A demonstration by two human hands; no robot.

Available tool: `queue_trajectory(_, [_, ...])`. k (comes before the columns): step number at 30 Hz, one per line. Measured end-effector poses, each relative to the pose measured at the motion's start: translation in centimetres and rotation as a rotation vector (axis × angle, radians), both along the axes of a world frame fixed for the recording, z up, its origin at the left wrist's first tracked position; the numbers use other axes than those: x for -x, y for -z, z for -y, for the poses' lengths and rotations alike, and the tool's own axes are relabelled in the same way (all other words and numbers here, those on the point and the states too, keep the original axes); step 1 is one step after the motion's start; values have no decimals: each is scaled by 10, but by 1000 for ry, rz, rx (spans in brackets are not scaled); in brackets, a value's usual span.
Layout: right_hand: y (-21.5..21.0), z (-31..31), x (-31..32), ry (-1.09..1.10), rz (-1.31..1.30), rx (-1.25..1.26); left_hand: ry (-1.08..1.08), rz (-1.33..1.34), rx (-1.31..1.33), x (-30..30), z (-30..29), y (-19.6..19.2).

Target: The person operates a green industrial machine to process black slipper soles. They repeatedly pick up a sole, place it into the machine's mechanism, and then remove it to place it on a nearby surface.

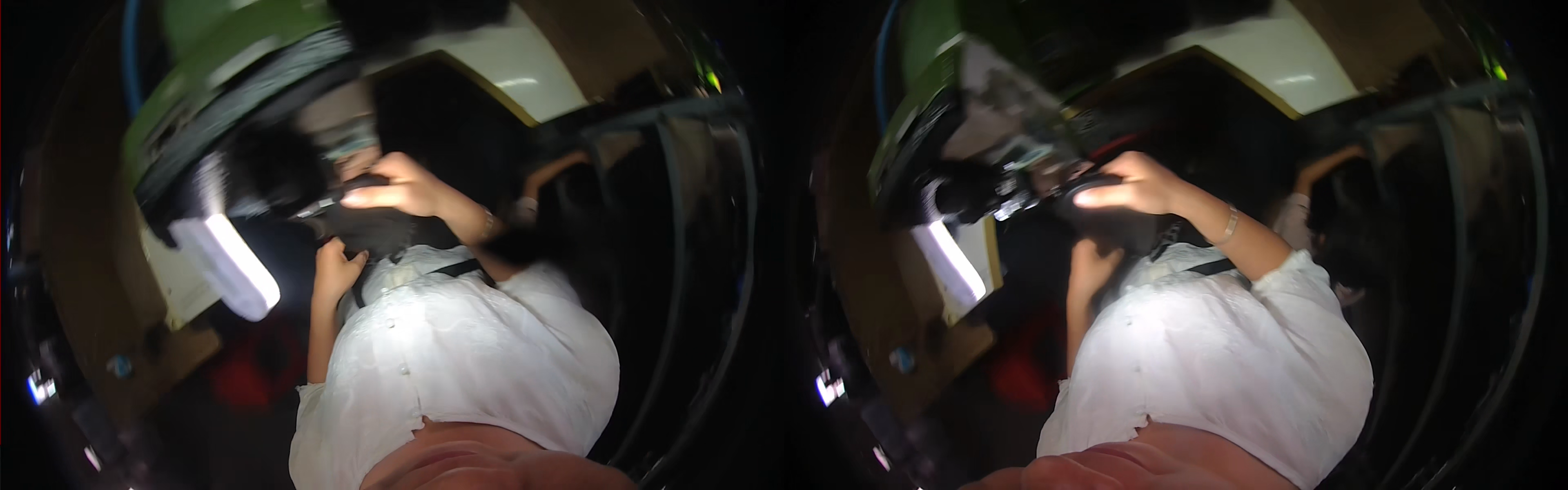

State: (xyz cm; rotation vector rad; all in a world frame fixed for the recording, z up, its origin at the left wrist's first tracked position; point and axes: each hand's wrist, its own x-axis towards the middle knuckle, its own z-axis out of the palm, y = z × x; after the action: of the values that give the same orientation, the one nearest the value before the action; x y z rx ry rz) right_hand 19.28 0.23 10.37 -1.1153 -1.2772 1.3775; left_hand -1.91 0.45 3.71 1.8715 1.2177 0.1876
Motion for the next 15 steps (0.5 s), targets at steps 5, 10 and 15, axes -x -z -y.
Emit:
queue_trajectory(5, [-3, -10, -12, -35, 135, -67, -257, 643, -64, -50, -14, -50])
queue_trajectory(10, [20, 45, -35, -196, 66, 461, -286, 763, -84, -53, -10, -48])
queue_trajectory(15, [83, 87, -63, -318, 476, 723, -362, 820, -40, -50, -6, -40])
